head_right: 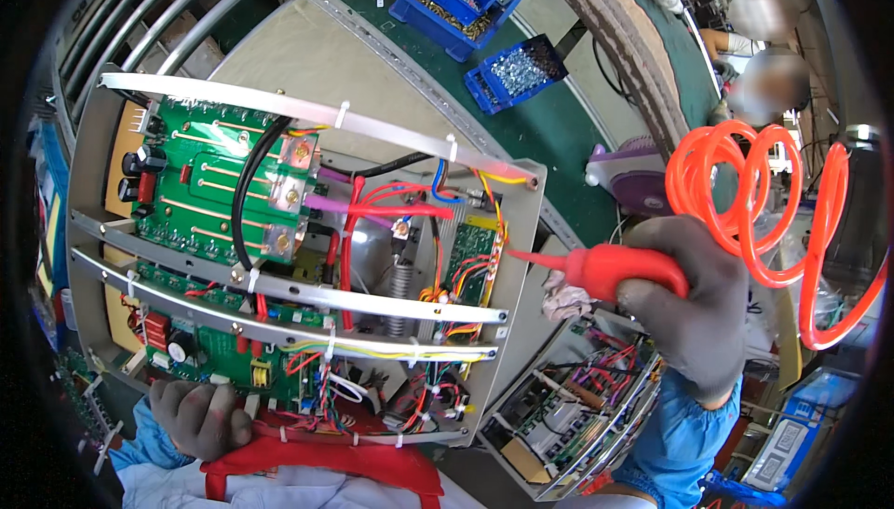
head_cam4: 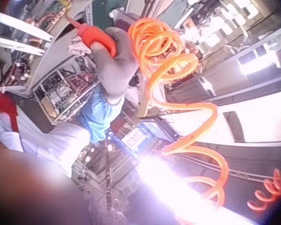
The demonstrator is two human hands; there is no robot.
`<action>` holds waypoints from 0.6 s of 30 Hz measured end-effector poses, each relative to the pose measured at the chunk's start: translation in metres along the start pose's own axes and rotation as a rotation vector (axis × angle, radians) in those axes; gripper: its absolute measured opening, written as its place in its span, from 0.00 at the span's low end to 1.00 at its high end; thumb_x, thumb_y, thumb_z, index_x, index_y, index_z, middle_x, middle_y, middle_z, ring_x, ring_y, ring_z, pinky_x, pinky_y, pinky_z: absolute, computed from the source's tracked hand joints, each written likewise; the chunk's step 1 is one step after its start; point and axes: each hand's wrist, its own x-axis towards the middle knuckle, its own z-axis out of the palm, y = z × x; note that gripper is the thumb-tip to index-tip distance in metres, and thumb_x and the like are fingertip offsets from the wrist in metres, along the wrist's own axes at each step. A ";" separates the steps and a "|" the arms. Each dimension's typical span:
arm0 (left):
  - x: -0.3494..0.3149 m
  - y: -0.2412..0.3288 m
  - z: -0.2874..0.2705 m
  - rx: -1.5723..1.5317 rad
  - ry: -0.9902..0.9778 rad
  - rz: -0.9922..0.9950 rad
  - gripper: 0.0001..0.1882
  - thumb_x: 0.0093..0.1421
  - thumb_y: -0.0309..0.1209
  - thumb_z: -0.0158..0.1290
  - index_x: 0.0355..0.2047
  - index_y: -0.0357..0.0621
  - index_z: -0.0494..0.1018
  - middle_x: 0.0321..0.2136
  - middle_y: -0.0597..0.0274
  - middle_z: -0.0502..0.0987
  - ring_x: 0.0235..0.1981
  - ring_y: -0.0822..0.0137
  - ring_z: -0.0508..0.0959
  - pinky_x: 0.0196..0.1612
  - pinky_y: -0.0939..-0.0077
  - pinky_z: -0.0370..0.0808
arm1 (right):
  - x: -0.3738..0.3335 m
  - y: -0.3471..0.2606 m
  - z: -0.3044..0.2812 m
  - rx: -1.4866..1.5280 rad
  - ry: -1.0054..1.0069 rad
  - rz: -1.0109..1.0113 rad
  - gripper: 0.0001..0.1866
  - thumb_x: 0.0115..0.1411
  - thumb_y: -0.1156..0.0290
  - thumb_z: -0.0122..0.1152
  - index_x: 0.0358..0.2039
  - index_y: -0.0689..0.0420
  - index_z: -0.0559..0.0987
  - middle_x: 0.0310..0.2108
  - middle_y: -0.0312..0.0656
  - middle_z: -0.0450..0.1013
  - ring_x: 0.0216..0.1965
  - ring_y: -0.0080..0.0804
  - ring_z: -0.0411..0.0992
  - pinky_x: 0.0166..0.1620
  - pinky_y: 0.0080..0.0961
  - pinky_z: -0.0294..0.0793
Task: Assembling and cleaning internal components of a solar inverter on a production line.
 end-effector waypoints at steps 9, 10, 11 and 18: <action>0.008 0.005 -0.007 -0.014 -0.023 -0.021 0.12 0.50 0.39 0.61 0.32 0.48 0.77 0.23 0.68 0.70 0.23 0.66 0.69 0.26 0.69 0.62 | -0.139 0.023 0.014 0.309 0.459 0.234 0.35 0.38 0.52 0.72 0.42 0.65 0.75 0.36 0.39 0.72 0.36 0.26 0.71 0.43 0.23 0.69; 0.008 0.004 -0.006 -0.004 0.004 -0.002 0.12 0.52 0.39 0.61 0.33 0.48 0.76 0.23 0.68 0.70 0.22 0.66 0.69 0.25 0.68 0.62 | -0.155 0.027 0.020 0.378 0.443 0.220 0.37 0.39 0.49 0.73 0.42 0.65 0.74 0.35 0.39 0.72 0.36 0.26 0.71 0.43 0.23 0.69; 0.006 0.006 -0.006 0.003 0.011 -0.012 0.12 0.52 0.39 0.61 0.33 0.48 0.76 0.23 0.68 0.70 0.22 0.65 0.69 0.25 0.67 0.63 | -0.173 0.030 0.031 0.387 0.486 0.225 0.39 0.41 0.44 0.73 0.42 0.65 0.74 0.35 0.37 0.72 0.36 0.26 0.71 0.43 0.23 0.69; 0.001 0.010 0.003 -0.015 0.178 -0.029 0.11 0.49 0.35 0.63 0.32 0.47 0.77 0.22 0.66 0.70 0.22 0.63 0.71 0.24 0.64 0.64 | -0.252 0.029 0.113 0.677 0.654 0.233 0.32 0.36 0.57 0.71 0.40 0.66 0.77 0.36 0.43 0.73 0.38 0.33 0.73 0.45 0.28 0.72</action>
